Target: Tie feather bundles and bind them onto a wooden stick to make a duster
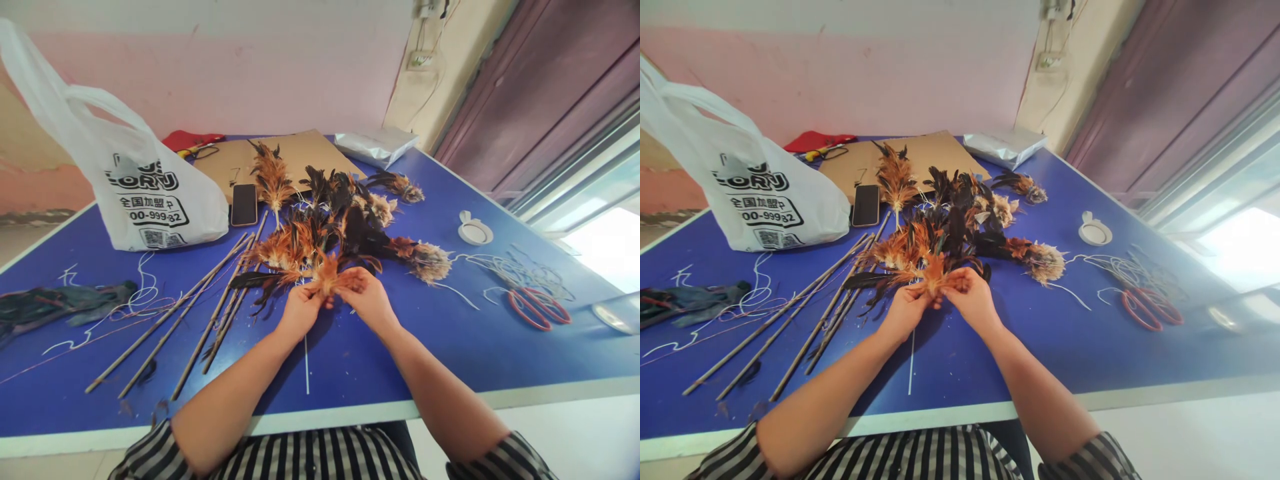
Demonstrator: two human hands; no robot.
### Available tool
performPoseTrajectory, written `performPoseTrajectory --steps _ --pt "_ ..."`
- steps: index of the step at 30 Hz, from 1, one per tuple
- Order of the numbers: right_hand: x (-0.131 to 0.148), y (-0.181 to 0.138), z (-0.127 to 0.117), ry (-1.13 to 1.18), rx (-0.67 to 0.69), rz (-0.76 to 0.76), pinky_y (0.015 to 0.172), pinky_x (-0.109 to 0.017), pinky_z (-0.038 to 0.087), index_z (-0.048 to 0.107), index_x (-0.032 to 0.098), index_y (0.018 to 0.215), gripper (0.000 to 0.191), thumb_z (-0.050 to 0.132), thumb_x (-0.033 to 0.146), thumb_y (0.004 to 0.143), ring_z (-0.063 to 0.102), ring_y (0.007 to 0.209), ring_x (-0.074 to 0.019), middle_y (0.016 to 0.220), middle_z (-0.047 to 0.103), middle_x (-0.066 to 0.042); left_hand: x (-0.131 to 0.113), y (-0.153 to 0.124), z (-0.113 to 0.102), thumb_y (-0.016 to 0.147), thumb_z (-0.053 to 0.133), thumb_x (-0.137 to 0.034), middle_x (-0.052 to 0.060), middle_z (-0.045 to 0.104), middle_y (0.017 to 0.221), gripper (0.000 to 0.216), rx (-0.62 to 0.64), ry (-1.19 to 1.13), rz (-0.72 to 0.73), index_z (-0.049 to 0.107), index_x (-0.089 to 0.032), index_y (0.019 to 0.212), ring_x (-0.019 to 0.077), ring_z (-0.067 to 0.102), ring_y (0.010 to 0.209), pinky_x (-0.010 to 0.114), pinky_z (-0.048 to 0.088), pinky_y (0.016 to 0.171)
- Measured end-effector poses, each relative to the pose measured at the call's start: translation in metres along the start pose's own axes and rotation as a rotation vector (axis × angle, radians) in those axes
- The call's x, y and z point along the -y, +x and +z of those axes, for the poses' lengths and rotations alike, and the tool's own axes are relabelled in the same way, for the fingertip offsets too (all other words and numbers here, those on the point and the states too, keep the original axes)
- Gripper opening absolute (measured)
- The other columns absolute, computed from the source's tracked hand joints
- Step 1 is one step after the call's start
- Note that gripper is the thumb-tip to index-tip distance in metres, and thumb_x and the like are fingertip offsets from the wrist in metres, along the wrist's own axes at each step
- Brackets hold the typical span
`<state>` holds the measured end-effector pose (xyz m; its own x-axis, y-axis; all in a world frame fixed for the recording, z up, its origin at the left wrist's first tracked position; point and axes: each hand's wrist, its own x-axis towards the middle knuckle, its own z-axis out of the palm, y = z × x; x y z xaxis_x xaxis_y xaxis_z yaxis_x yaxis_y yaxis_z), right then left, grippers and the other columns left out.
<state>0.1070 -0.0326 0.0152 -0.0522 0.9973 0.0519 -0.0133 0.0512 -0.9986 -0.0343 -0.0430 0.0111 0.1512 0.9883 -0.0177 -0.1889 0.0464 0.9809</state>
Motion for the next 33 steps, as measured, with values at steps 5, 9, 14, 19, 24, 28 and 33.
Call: performPoseTrajectory --steps 5,9,14,19,24,28,33 --pt "0.008 -0.007 0.005 -0.117 0.051 -0.044 0.053 -0.026 0.047 0.06 0.016 0.073 0.017 0.068 0.025 0.061 0.057 0.056 -0.0143 0.062 0.063 -0.001 0.0 0.0 -0.002 0.071 0.061 -0.039 0.005 0.063 0.066 0.029 0.088 0.031 0.012 0.068 -0.011 0.075 0.013 0.054 0.058 0.024 0.046 0.054" --pt "0.015 -0.012 0.009 -0.168 0.002 -0.102 0.058 -0.028 0.05 0.061 0.019 0.063 0.007 0.061 0.025 0.067 0.061 0.06 -0.0181 0.064 0.065 -0.002 0.002 -0.005 -0.003 0.078 0.053 -0.039 0.003 0.06 0.065 0.029 0.118 0.206 0.114 0.067 -0.013 0.072 0.0126 0.051 0.058 0.023 0.043 0.054" --pt "0.008 -0.01 0.003 -0.372 -0.033 -0.245 0.079 -0.034 0.048 0.067 0.024 0.073 0.009 0.058 0.025 0.073 0.063 0.081 -0.0214 0.079 0.068 -0.001 -0.001 -0.01 -0.001 0.081 0.049 -0.034 0.003 0.055 0.067 0.028 0.034 0.408 0.252 0.064 -0.016 0.066 0.0138 0.049 0.064 0.023 0.041 0.061" --pt "0.002 -0.01 0.002 -0.402 -0.049 -0.269 0.075 -0.035 0.048 0.066 0.022 0.069 0.01 0.06 0.03 0.073 0.062 0.076 -0.0229 0.073 0.068 -0.003 0.0 -0.012 0.002 0.079 0.052 -0.032 0.003 0.056 0.063 0.026 -0.045 0.464 0.282 0.062 -0.017 0.061 0.014 0.05 0.064 0.024 0.039 0.065" --pt "0.006 -0.006 0.002 -0.103 0.029 -0.029 0.05 -0.027 0.045 0.062 0.018 0.075 0.016 0.065 0.032 0.067 0.054 0.051 -0.0146 0.06 0.061 -0.001 0.002 -0.007 0.002 0.074 0.059 -0.037 0.003 0.061 0.063 0.025 0.011 0.152 0.022 0.065 -0.014 0.067 0.0138 0.055 0.058 0.026 0.044 0.06" --pt "0.01 -0.002 -0.004 -0.007 0.054 0.075 0.045 -0.022 0.038 0.061 0.015 0.074 0.024 0.07 0.033 0.062 0.046 0.046 -0.0081 0.059 0.057 0.002 -0.001 -0.003 0.002 0.065 0.069 -0.034 0.005 0.064 0.064 0.025 0.029 -0.084 -0.177 0.067 -0.01 0.071 0.012 0.058 0.057 0.024 0.046 0.057" --pt "0.012 -0.002 -0.007 0.016 0.078 0.145 0.045 -0.021 0.033 0.06 0.015 0.069 0.024 0.072 0.034 0.06 0.042 0.046 -0.0065 0.057 0.054 0.004 -0.003 -0.004 0.002 0.062 0.072 -0.032 0.004 0.065 0.063 0.025 0.064 -0.213 -0.259 0.067 -0.01 0.072 0.0091 0.058 0.054 0.02 0.046 0.054"
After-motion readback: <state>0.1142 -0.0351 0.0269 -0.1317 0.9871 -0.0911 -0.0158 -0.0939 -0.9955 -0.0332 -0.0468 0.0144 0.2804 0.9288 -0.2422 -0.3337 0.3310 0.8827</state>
